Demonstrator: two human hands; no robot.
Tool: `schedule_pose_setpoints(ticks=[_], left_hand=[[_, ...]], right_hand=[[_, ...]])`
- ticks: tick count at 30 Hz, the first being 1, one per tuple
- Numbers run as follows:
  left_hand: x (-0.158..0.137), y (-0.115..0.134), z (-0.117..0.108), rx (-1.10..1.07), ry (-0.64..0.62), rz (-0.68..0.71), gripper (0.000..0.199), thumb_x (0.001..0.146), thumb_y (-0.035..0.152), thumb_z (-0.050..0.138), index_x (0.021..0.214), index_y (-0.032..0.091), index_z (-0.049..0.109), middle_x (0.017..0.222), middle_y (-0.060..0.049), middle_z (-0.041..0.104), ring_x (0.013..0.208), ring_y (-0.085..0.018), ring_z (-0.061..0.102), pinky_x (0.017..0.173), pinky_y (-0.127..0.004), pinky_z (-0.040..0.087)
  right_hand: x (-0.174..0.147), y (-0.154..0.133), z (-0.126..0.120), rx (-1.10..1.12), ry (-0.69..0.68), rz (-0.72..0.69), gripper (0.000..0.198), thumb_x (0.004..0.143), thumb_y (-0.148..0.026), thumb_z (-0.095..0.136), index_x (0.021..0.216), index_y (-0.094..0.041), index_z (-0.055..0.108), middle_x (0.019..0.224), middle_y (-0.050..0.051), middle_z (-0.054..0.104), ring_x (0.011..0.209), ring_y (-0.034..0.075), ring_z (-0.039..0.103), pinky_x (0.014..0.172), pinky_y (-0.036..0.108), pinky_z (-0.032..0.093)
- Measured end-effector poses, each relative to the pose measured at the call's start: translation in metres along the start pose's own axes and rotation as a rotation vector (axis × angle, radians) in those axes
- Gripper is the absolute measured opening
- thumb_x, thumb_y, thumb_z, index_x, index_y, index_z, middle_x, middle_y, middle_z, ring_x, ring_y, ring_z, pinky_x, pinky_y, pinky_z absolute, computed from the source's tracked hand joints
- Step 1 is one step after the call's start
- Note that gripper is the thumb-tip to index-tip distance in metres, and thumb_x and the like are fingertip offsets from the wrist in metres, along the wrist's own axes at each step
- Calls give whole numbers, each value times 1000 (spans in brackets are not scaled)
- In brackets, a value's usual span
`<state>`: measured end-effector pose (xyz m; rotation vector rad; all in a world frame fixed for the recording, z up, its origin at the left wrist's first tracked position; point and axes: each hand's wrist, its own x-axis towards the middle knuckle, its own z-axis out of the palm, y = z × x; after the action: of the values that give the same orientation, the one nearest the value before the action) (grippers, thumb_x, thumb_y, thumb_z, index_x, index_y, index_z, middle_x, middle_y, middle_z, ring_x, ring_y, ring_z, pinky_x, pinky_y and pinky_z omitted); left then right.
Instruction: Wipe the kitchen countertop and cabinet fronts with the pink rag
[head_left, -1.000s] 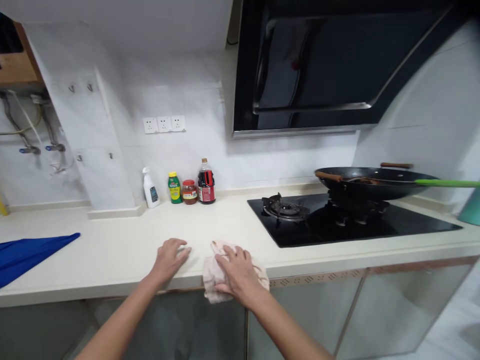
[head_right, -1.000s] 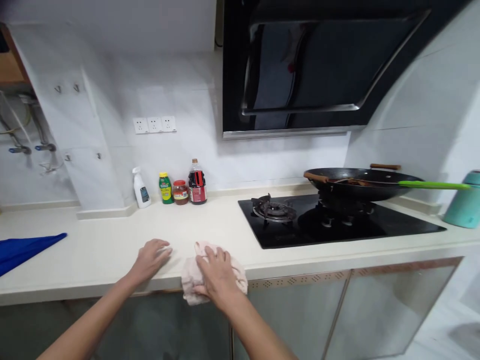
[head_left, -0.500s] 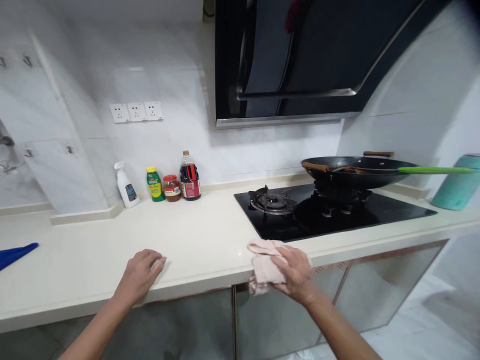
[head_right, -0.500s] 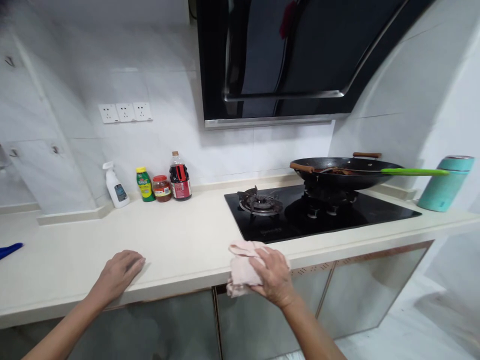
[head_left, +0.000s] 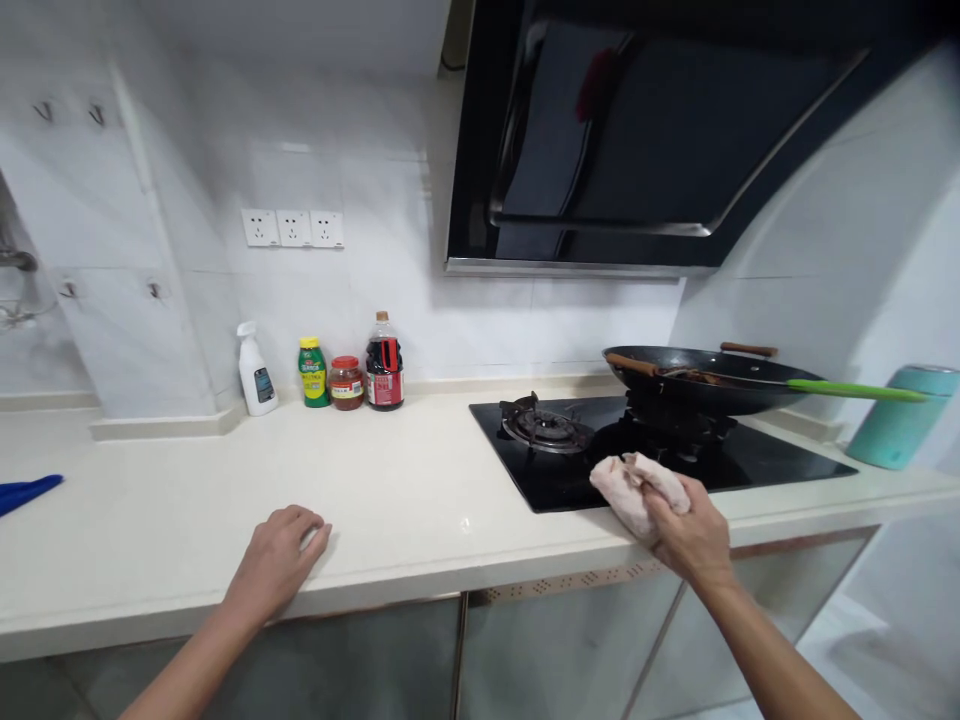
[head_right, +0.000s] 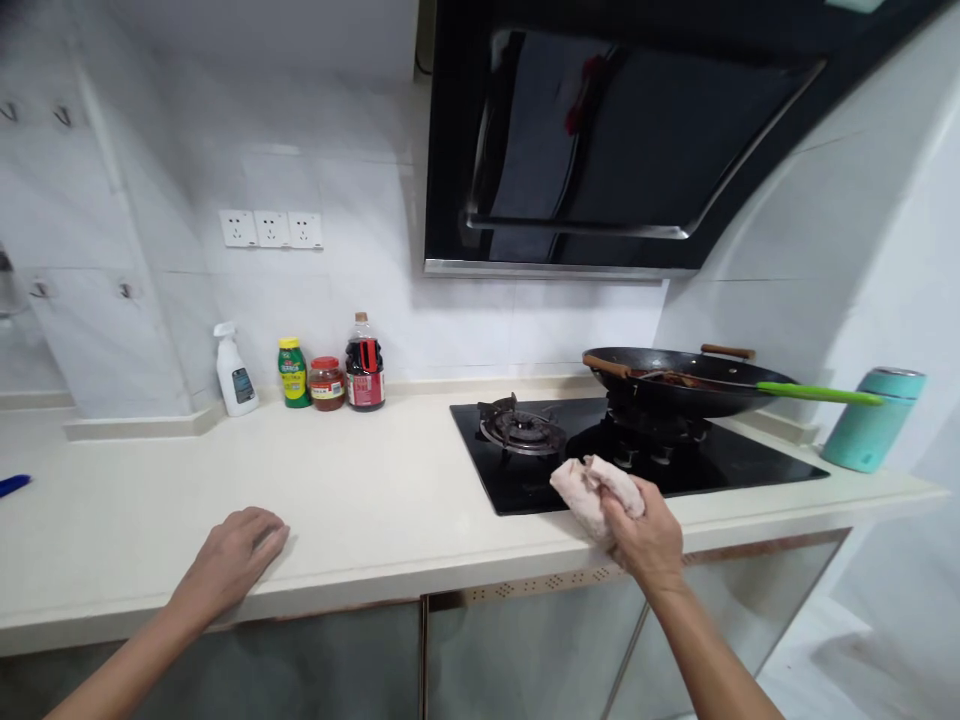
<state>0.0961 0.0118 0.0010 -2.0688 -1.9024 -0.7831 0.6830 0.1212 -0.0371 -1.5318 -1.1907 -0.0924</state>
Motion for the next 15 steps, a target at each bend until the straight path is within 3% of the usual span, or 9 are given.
schedule_pose_setpoints(ticks=[3, 5, 7, 10, 15], left_hand=[[0, 1, 0, -4, 18, -7, 41, 94, 50, 39, 87, 24, 71, 98, -7, 75, 99, -27, 66, 90, -40, 48], [0, 2, 0, -13, 19, -19, 40, 93, 49, 41, 86, 24, 71, 98, -7, 75, 99, -27, 66, 90, -41, 48], [-1, 3, 0, -24, 20, -28, 39, 92, 50, 42, 85, 24, 71, 98, -7, 75, 99, -28, 66, 90, -41, 48], [0, 5, 0, -22, 31, -32, 38, 92, 50, 43, 85, 24, 71, 98, -7, 74, 99, -28, 66, 90, -42, 48], [0, 9, 1, 57, -7, -41, 38, 90, 49, 45, 92, 23, 73, 102, -8, 73, 100, -29, 64, 87, -42, 46]], right_hand=[[27, -17, 9, -143, -27, 121, 69, 82, -67, 53, 130, -18, 61, 118, 18, 65, 99, 33, 63, 82, 43, 49], [42, -19, 19, -299, -172, 104, 79, 84, -70, 49, 140, -14, 56, 127, 24, 60, 110, 39, 59, 87, 49, 47], [49, -19, 29, -404, -337, 51, 78, 85, -71, 48, 144, -21, 56, 134, 24, 57, 119, 43, 55, 95, 56, 43], [46, -27, 38, -468, -427, 36, 76, 88, -74, 43, 147, -28, 53, 136, 21, 58, 123, 44, 54, 98, 60, 40], [12, -74, 56, -495, -461, -19, 77, 92, -66, 43, 149, -15, 49, 137, 28, 55, 121, 46, 53, 98, 60, 39]])
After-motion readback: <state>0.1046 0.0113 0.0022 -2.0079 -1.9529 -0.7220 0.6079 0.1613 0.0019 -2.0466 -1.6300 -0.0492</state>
